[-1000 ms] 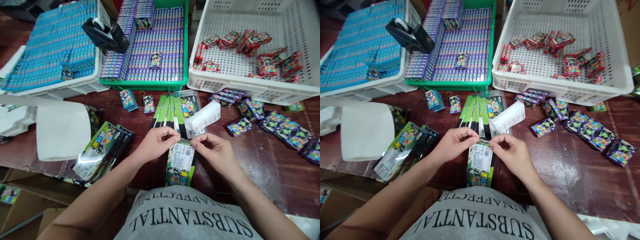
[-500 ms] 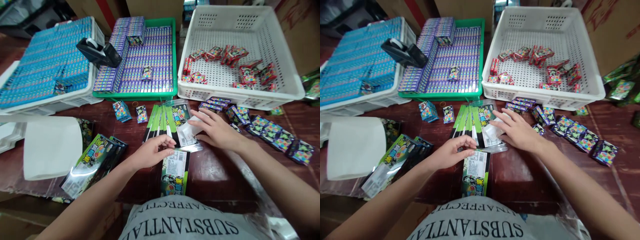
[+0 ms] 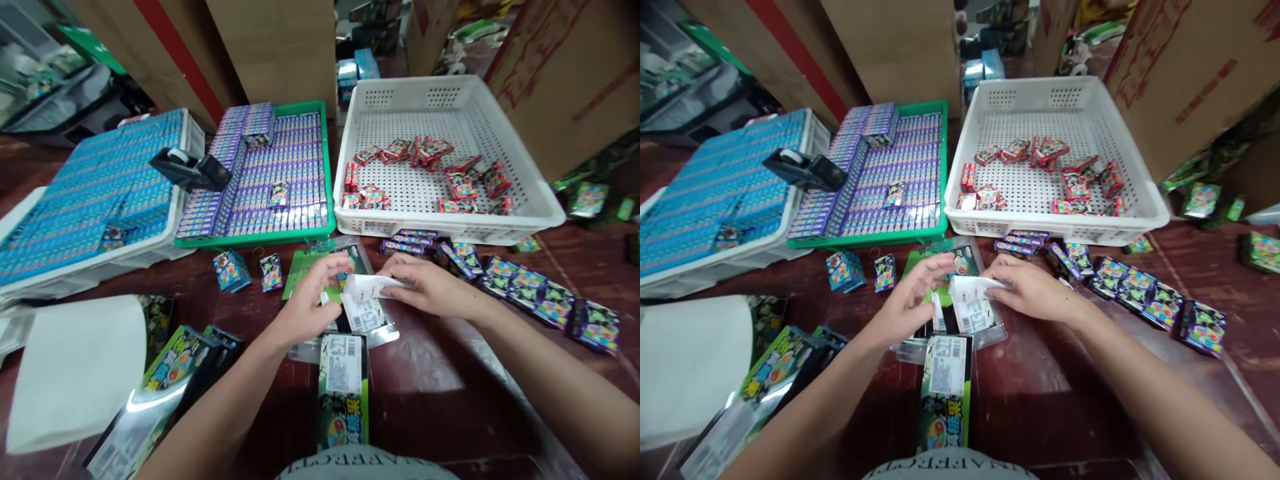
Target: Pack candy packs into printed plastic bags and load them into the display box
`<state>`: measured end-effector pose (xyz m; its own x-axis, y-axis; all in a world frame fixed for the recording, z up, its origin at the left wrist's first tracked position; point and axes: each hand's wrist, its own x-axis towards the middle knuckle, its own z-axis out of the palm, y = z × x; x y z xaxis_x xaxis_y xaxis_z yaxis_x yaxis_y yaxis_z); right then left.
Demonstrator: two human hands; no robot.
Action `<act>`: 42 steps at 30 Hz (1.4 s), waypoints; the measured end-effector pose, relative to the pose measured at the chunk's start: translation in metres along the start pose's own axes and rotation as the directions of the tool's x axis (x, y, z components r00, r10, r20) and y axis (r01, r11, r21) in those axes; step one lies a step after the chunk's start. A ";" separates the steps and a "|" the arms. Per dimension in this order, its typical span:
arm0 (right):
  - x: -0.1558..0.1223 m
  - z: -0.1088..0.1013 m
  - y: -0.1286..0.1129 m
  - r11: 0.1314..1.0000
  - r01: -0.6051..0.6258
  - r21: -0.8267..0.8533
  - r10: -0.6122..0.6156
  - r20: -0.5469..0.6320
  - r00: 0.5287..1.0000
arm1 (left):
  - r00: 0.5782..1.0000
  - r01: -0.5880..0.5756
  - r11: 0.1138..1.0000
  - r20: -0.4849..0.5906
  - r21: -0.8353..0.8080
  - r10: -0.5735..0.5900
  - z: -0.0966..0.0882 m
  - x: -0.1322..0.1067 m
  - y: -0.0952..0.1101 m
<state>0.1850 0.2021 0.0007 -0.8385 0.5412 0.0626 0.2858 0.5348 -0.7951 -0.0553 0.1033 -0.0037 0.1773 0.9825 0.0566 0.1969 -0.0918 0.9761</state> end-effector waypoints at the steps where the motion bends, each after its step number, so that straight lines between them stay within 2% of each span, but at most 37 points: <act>1: -0.002 0.001 0.002 1.000 -0.015 -0.010 0.015 -0.007 1.000 | 1.000 -0.004 1.000 0.020 -0.029 0.005 0.000 0.002 0.001; 3: -0.004 0.005 0.005 0.999 -0.050 0.009 0.050 -0.049 0.998 | 1.000 -0.001 1.000 0.010 0.026 0.001 0.003 0.006 0.003; 6: -0.005 0.012 0.008 0.981 -0.130 0.146 0.160 -0.220 0.962 | 0.990 0.057 0.986 -0.137 0.156 -0.036 0.010 0.011 0.000; 9: -0.010 0.018 0.011 0.930 -0.200 0.309 0.305 -0.340 0.890 | 0.963 0.129 0.990 -0.245 0.057 -0.111 0.011 0.014 -0.011; 12: -0.017 0.025 0.011 0.902 -0.203 0.382 0.352 -0.374 0.858 | 0.942 0.169 0.986 -0.294 -0.008 -0.164 0.009 0.013 -0.019; 15: -0.021 0.033 0.011 0.907 -0.208 0.367 0.348 -0.374 0.860 | 0.915 0.212 0.976 -0.342 -0.039 -0.213 0.009 0.009 -0.020; 17: -0.022 0.034 0.012 0.896 -0.216 0.388 0.351 -0.321 0.879 | 0.905 0.232 0.970 -0.351 -0.065 -0.240 0.008 0.007 -0.019; 22: -0.020 0.015 0.013 0.826 -0.218 0.521 0.363 -0.193 0.912 | 0.912 0.216 0.976 -0.363 0.033 -0.190 0.004 0.006 -0.016; 25: -0.018 0.002 0.012 0.900 -0.148 0.411 0.261 -0.235 0.936 | 0.917 0.215 0.973 -0.362 0.089 -0.169 0.001 0.005 -0.015; 27: -0.016 -0.001 0.011 0.936 -0.092 0.340 0.217 -0.348 0.912 | 0.916 0.221 0.970 -0.362 0.097 -0.172 0.001 0.004 -0.015; 29: -0.013 0.002 0.014 0.942 -0.077 0.327 0.222 -0.434 0.873 | 0.917 0.227 0.970 -0.355 0.089 -0.182 0.001 0.003 -0.017; 30: -0.011 0.006 0.015 0.933 -0.084 0.350 0.239 -0.430 0.871 | 0.919 0.228 0.969 -0.349 0.091 -0.184 0.001 0.004 -0.019; 33: -0.006 0.019 0.018 0.892 -0.064 0.447 0.242 -0.354 0.903 | 0.926 0.241 0.956 -0.333 0.169 -0.175 0.001 0.010 -0.024; 35: -0.004 0.025 0.014 0.876 0.004 0.483 0.215 -0.397 0.892 | 0.926 0.274 0.921 -0.334 0.278 -0.175 0.001 0.016 -0.028; 37: -0.007 0.029 0.004 0.874 0.058 0.483 0.210 -0.482 0.851 | 0.928 0.284 0.872 -0.342 0.397 -0.147 0.001 0.017 -0.031; 39: -0.014 0.030 -0.009 0.875 0.048 0.482 0.239 -0.516 0.823 | 0.924 0.232 0.826 -0.381 0.514 -0.023 0.000 0.008 -0.032; 41: -0.023 0.035 -0.022 0.866 -0.001 0.500 0.285 -0.492 0.823 | 0.897 0.168 0.769 -0.420 0.617 0.141 0.001 -0.013 -0.030; 42: -0.028 0.039 -0.027 0.855 -0.032 0.518 0.307 -0.455 0.836 | 0.895 0.146 0.746 -0.408 0.650 0.180 0.002 -0.026 -0.028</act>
<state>0.1829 0.1473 -0.0032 -0.4018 0.9120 0.0825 0.0309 0.1035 -0.9941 -0.0634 0.0797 -0.0330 -0.1988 0.9290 0.3121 0.7992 -0.0306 0.6002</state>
